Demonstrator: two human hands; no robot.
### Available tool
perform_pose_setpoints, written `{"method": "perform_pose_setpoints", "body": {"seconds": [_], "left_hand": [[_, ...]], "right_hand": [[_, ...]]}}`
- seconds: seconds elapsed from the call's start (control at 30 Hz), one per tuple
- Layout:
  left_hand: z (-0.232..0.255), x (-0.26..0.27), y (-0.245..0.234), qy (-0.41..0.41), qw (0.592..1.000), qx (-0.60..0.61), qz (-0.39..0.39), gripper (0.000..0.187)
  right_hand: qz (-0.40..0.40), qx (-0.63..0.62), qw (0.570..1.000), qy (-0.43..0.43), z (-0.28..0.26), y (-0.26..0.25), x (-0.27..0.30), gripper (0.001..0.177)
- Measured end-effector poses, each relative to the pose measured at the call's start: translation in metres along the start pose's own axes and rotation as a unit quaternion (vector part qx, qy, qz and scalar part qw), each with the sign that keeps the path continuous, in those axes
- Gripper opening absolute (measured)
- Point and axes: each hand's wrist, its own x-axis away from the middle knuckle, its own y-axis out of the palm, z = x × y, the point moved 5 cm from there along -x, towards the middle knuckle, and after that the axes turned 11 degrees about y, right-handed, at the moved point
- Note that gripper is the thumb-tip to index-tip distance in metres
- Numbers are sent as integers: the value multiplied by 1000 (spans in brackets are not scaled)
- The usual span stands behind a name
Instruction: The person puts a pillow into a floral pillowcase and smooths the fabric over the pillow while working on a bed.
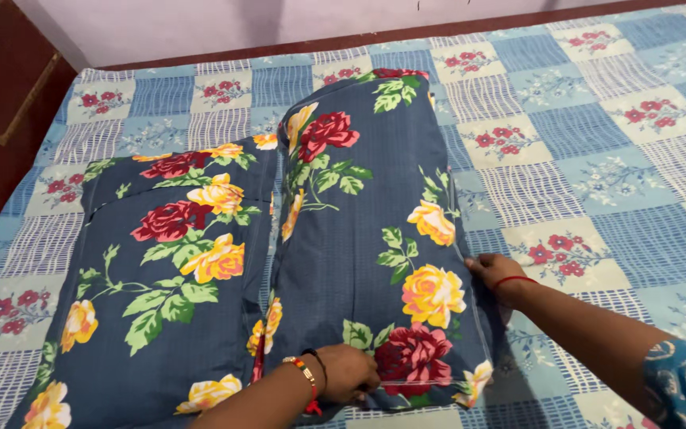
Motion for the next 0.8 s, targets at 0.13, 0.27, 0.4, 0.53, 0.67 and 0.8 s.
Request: {"method": "perform_pose_setpoints", "body": {"seconds": [0.13, 0.27, 0.4, 0.53, 0.67, 0.8], "left_hand": [[25, 15, -31, -7, 994, 74, 85, 21], [25, 27, -72, -121, 952, 58, 273, 22], [14, 21, -107, -91, 925, -112, 352, 63], [-5, 3, -102, -161, 935, -186, 254, 112], [-5, 0, -89, -153, 919, -242, 272, 116], [-4, -1, -88, -146, 925, -227, 268, 115]], "right_hand": [[-82, -162, 983, 10, -7, 1, 25, 73], [-309, -294, 900, 89, 8, 4, 79, 71], [-338, -192, 921, 17, 25, 8, 101, 67], [-321, -239, 916, -38, 37, 28, 99, 60], [-165, -203, 965, 4, 106, 13, 84, 68], [-93, -93, 990, -42, 138, 34, 64, 70]]}}
